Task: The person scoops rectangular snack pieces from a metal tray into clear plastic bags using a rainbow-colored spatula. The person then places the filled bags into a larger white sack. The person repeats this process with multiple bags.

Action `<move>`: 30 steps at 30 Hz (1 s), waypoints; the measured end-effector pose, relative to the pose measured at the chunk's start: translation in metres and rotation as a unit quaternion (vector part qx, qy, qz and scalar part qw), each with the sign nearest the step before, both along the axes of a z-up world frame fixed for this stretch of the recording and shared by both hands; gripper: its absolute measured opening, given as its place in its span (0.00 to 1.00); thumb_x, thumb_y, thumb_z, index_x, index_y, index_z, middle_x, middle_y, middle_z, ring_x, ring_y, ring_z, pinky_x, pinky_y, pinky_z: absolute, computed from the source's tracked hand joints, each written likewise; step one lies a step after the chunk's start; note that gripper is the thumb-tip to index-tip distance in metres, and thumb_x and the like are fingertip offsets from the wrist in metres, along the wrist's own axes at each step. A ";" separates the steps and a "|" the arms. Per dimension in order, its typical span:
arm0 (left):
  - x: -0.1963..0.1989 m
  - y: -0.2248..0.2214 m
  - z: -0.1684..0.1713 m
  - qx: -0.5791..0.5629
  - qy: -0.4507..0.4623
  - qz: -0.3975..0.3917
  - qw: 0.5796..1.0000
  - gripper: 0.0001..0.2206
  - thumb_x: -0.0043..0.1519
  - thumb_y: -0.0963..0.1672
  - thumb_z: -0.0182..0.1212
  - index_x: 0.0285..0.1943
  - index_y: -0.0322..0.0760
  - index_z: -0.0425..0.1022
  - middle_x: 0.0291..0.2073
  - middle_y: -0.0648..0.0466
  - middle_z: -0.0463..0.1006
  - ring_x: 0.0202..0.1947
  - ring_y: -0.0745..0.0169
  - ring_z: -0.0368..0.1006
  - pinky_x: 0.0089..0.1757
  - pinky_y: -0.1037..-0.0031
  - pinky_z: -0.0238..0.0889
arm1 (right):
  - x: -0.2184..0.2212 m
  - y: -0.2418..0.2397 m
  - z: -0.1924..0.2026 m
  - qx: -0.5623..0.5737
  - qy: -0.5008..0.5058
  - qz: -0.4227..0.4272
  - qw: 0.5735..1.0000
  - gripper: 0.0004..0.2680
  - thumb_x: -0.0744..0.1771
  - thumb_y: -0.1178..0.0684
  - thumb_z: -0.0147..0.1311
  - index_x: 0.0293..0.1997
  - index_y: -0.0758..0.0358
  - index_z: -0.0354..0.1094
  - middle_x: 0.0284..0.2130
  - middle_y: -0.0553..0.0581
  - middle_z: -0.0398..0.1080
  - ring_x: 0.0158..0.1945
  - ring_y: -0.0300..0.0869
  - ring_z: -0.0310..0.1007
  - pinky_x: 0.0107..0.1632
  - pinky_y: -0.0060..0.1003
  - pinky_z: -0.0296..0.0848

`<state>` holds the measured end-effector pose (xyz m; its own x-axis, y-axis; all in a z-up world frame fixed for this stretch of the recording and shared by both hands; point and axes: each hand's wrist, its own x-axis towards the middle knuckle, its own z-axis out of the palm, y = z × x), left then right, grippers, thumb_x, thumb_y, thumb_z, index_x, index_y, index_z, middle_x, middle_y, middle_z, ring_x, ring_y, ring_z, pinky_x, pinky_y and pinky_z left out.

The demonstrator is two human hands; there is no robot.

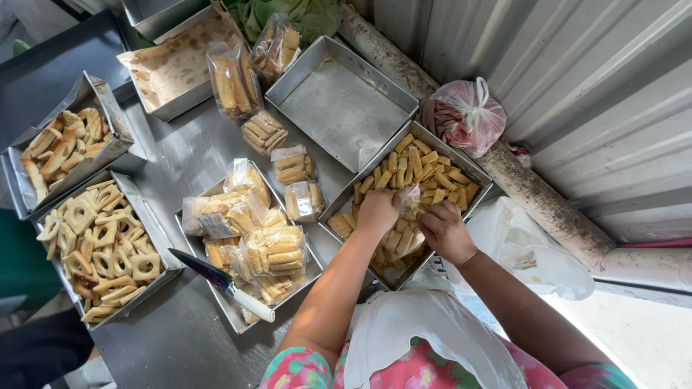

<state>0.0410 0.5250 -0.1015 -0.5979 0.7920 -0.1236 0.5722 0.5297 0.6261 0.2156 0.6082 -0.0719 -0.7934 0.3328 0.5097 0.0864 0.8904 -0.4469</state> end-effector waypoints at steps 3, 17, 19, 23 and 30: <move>0.002 -0.010 0.020 0.145 0.124 -0.110 0.975 0.12 0.60 0.45 0.58 0.51 0.43 0.82 0.55 0.49 0.76 0.50 0.45 0.76 0.46 0.57 0.70 | -0.001 0.013 -0.008 -0.020 0.001 -0.021 1.000 0.05 0.61 0.57 0.64 0.37 0.61 0.74 0.35 0.57 0.71 0.44 0.52 0.70 0.50 0.46 0.69; -0.014 -0.003 0.056 -0.113 0.106 -0.337 0.929 0.10 0.63 0.46 0.56 0.51 0.47 0.78 0.51 0.49 0.71 0.45 0.47 0.77 0.42 0.55 0.69 | 0.004 0.015 -0.027 -0.127 -0.042 0.011 0.991 0.07 0.65 0.61 0.59 0.46 0.62 0.73 0.41 0.55 0.76 0.47 0.51 0.75 0.51 0.42 0.74; -0.013 -0.001 0.052 -0.085 0.114 -0.341 0.929 0.10 0.65 0.47 0.56 0.50 0.41 0.78 0.51 0.46 0.72 0.45 0.46 0.77 0.43 0.56 0.69 | 0.002 0.012 -0.027 -0.103 -0.055 -0.024 0.993 0.08 0.64 0.57 0.62 0.45 0.63 0.74 0.38 0.57 0.75 0.44 0.52 0.74 0.51 0.46 0.69; -0.007 0.000 0.041 -0.052 0.101 -0.311 0.944 0.12 0.64 0.46 0.56 0.50 0.36 0.77 0.50 0.43 0.74 0.46 0.43 0.77 0.45 0.57 0.70 | -0.006 0.008 -0.034 -0.067 -0.080 -0.084 0.991 0.04 0.64 0.55 0.62 0.38 0.59 0.75 0.35 0.53 0.76 0.43 0.50 0.74 0.52 0.46 0.66; -0.006 0.006 0.038 0.085 0.150 -0.294 0.940 0.11 0.65 0.46 0.56 0.45 0.34 0.77 0.49 0.47 0.79 0.38 0.48 0.79 0.35 0.62 0.73 | -0.036 0.036 -0.034 -0.083 0.009 -0.110 0.990 0.05 0.64 0.60 0.58 0.40 0.59 0.74 0.37 0.54 0.74 0.46 0.51 0.73 0.53 0.45 0.66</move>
<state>0.0348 0.5309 -0.0636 -0.0381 0.9895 0.1396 0.8990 -0.0270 0.4371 0.1799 0.6442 -0.1061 -0.6834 0.5773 0.4468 0.2609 0.7648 -0.5891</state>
